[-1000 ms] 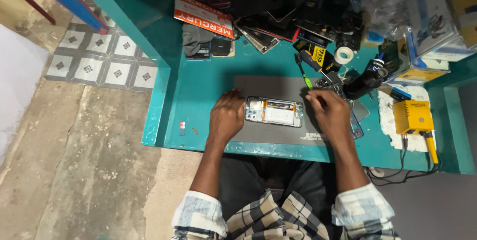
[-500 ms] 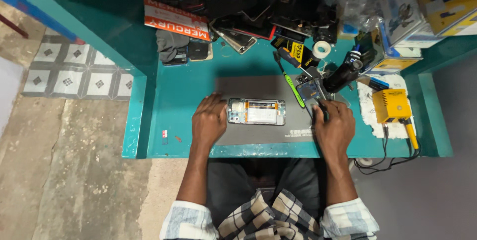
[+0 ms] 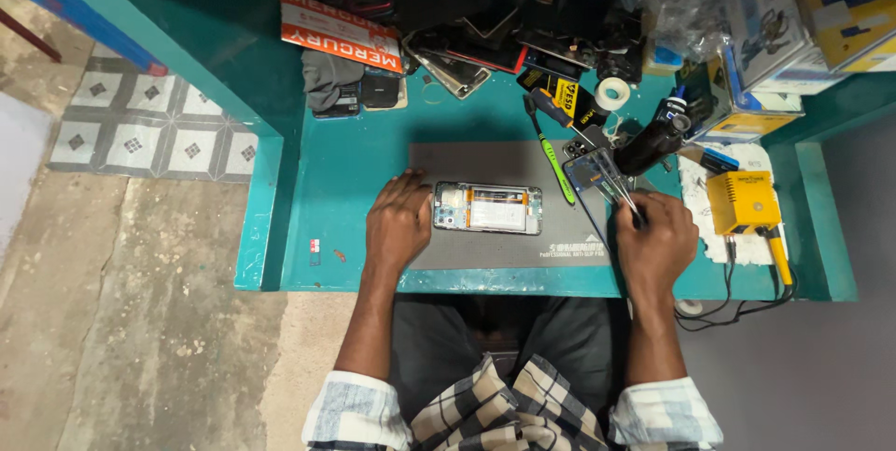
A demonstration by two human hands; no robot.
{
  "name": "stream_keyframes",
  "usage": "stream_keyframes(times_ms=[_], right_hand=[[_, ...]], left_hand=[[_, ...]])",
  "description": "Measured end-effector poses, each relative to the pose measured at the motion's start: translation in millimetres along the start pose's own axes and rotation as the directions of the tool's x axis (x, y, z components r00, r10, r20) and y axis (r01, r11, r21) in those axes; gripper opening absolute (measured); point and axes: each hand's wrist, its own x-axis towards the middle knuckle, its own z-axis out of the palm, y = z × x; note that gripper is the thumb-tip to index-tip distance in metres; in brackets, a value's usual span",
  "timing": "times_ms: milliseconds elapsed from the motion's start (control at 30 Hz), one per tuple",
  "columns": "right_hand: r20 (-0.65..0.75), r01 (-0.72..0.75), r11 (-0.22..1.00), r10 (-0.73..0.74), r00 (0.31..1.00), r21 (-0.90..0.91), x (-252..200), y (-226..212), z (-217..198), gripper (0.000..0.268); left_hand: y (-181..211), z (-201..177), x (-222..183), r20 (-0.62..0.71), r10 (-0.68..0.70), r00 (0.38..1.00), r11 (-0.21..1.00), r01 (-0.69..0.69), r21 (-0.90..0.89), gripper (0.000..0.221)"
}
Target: The person works on the internal components of a mobile phone, using a small tool to push and secure parts near the battery and circuit board.
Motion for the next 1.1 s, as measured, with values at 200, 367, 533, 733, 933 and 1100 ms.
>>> stream_keyframes(times_ms=[200, 367, 533, 733, 933, 1100], right_hand=[[0.028, -0.214, 0.830, 0.233, 0.972, 0.516, 1, -12, -26, 0.018], [0.106, -0.274, 0.710, 0.272, 0.957, 0.649, -5, -24, -52, 0.015], [0.178, -0.235, 0.729, 0.156, 0.972, 0.643, -15, -29, -40, 0.012], [0.345, -0.367, 0.687, 0.178, 0.922, 0.627, -24, -28, -30, 0.019], [0.468, -0.520, 0.762, 0.324, 0.823, 0.387, -26, -25, -36, 0.029], [0.440, -0.527, 0.503, 0.291, 0.849, 0.685, -34, -38, -24, 0.030]], left_hand=[[1, -1, 0, -0.002, 0.002, 1.000, 1.000, -0.002, -0.008, 0.011], [4, -5, 1, 0.008, -0.001, 1.000, 1.000, 0.001, -0.016, 0.014], [6, -7, 1, 0.014, 0.025, 1.000, 1.000, -0.025, -0.012, 0.017], [10, -13, 3, 0.116, 0.047, 0.992, 0.997, -0.040, -0.061, 0.029], [16, -26, 14, 0.325, 0.019, 0.945, 0.995, 0.015, -0.101, 0.090], [12, -26, 11, 0.368, 0.017, 0.930, 0.994, 0.023, -0.103, 0.097]])
